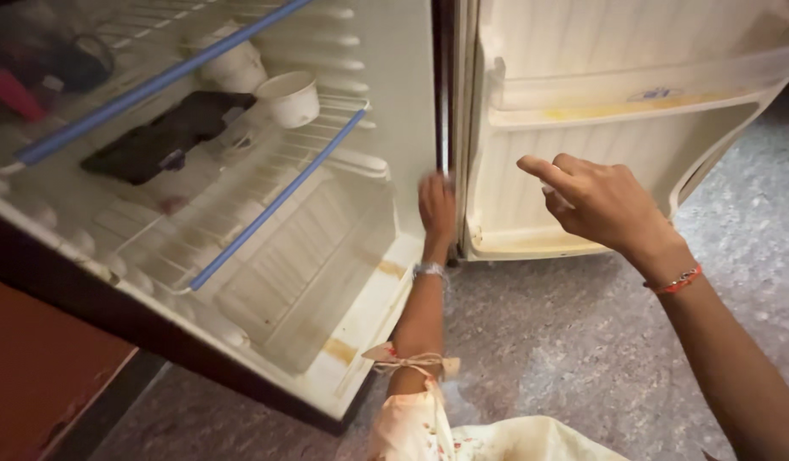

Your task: The person wipes the top of a maroon refrigerator with a cloth and spray bottle, then opens the door and cleans the interior shelves and door compartments. The person continues to wipe the inside surfaces and door edges with the cloth and spray.

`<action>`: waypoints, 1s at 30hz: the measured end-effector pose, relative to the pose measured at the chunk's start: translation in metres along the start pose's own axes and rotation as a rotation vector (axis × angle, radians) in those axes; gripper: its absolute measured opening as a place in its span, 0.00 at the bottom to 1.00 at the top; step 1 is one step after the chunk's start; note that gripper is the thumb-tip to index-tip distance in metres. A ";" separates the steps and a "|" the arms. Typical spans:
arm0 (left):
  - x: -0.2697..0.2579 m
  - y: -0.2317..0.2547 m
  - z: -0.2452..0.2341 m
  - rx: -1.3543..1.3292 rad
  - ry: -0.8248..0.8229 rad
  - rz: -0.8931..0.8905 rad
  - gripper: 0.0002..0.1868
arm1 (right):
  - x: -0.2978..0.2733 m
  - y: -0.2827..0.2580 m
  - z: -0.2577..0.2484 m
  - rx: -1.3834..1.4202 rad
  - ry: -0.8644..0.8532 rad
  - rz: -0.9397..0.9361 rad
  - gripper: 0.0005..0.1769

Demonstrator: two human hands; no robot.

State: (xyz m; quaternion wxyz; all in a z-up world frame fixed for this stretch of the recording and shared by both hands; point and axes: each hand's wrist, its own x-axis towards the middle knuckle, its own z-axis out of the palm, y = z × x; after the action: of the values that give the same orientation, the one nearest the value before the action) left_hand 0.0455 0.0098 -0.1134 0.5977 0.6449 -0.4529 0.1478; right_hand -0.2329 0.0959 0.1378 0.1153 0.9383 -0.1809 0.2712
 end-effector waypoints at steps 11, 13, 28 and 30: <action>0.040 0.054 0.027 -0.321 0.364 -0.076 0.17 | 0.001 -0.002 0.028 -0.056 -0.104 -0.005 0.30; -0.027 -0.007 0.043 -0.031 0.229 -0.109 0.08 | -0.003 -0.004 0.029 -0.055 -0.103 -0.026 0.30; 0.115 0.021 0.005 -0.958 0.183 -0.259 0.13 | 0.007 -0.007 0.046 -0.042 -0.125 -0.026 0.29; 0.108 0.022 0.008 -0.830 0.197 -0.250 0.13 | 0.006 -0.010 0.048 -0.032 -0.121 -0.043 0.31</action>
State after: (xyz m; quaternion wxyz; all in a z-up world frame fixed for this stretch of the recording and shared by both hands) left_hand 0.0850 -0.0389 -0.0221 0.8595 0.3830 -0.3333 -0.0591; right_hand -0.2019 0.0880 0.0998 0.1250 0.9548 -0.1716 0.2082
